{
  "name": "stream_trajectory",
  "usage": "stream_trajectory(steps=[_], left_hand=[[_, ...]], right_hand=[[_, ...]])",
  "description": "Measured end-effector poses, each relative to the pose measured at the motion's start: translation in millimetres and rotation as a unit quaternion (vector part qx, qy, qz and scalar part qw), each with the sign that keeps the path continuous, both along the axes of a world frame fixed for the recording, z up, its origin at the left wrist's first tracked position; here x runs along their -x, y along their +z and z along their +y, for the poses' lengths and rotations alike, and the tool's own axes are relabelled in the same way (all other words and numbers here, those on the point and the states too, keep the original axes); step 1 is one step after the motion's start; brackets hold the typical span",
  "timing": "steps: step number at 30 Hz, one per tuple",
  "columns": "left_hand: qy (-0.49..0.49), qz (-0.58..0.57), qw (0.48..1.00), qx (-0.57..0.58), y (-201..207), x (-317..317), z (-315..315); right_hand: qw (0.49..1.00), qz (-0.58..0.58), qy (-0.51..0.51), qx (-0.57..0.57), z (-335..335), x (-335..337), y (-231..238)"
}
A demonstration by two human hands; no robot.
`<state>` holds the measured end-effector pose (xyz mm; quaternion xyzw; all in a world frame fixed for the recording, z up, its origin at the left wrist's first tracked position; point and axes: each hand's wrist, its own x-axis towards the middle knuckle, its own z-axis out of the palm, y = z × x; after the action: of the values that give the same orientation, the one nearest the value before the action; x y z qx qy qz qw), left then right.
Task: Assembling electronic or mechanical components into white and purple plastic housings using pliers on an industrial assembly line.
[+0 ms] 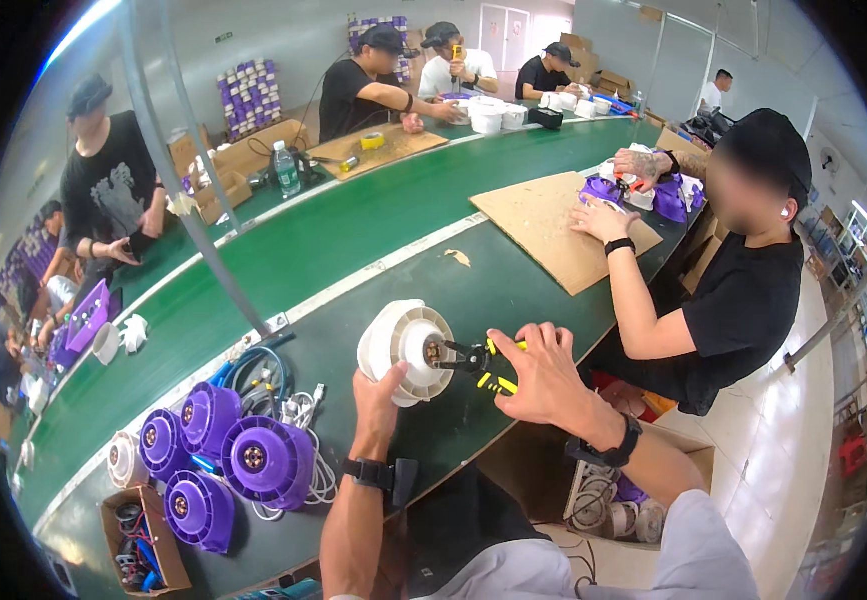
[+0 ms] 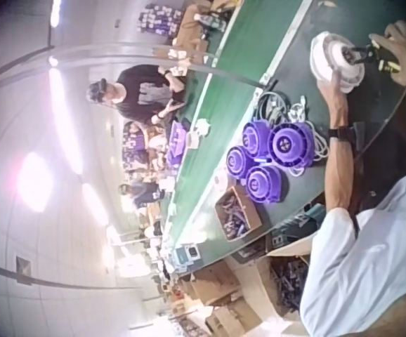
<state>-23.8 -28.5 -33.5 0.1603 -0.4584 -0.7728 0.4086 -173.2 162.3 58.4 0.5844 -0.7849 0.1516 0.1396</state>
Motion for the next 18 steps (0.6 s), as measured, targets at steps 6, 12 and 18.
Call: stream_trajectory(steps=[6,12,18], left_hand=[[0.006,-0.015,1.0,0.018,1,-1,4],[0.034,-0.045,0.996,0.062,-2,-1,4],[0.057,-0.056,0.993,0.087,1,0,10]], right_hand=[[0.997,0.012,-0.023,-0.077,-12,-3,15],[0.988,-0.016,-0.03,-0.148,-17,1,30],[0.987,0.006,-0.037,-0.157,-22,-1,29]])
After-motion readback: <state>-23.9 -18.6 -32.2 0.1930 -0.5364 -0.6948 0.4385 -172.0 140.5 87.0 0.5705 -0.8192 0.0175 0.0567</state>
